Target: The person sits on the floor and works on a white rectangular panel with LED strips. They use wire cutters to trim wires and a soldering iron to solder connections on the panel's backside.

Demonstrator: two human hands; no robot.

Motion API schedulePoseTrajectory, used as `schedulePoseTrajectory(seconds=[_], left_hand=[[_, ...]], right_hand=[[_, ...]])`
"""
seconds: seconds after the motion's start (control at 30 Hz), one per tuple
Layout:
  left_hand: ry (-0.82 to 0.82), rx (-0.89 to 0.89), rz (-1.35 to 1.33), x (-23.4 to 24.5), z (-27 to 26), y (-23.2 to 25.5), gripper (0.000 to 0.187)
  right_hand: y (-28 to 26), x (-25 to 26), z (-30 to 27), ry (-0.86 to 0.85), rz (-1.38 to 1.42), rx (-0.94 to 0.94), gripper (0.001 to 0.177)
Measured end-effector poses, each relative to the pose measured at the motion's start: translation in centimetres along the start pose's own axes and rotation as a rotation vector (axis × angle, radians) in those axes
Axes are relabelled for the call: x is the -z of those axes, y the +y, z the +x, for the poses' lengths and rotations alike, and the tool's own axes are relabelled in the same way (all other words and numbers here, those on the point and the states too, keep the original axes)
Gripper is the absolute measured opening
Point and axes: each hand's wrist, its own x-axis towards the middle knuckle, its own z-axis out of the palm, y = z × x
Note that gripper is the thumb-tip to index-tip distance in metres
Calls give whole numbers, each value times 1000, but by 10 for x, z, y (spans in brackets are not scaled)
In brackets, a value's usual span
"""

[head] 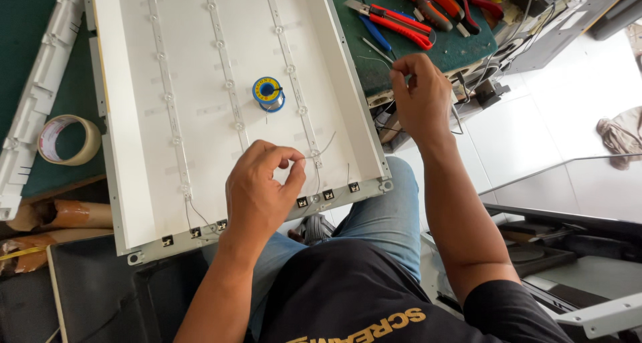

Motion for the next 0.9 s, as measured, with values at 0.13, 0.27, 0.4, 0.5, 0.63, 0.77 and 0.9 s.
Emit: schedulePoseTrajectory(seconds=[0.13,0.27,0.4,0.5,0.63,0.77,0.9], left_hand=[[19,-25,1,-3,2,-2,7],[23,2,-33,-3,1,-6,7],[34,17,-44,2,3,-4,6],[44,24,-68,7,2,0,5],[62,13,-138,10,6,3,4],[14,0,-176,13,3,12,4],[-12,-11,-217,17,0,24,4]], right_hand=[[9,-6,7,-27,-74,16,14],[18,-13,8,-47,-43,3,14],[15,-10,9,-53,-60,22,15],[-1,-1,9,-122,-100,63,23],[-53,38,6,-137,120,126,19],[-106,63,-18,-407,468,134,41],[-124,62,-29,-414,572,128,14]])
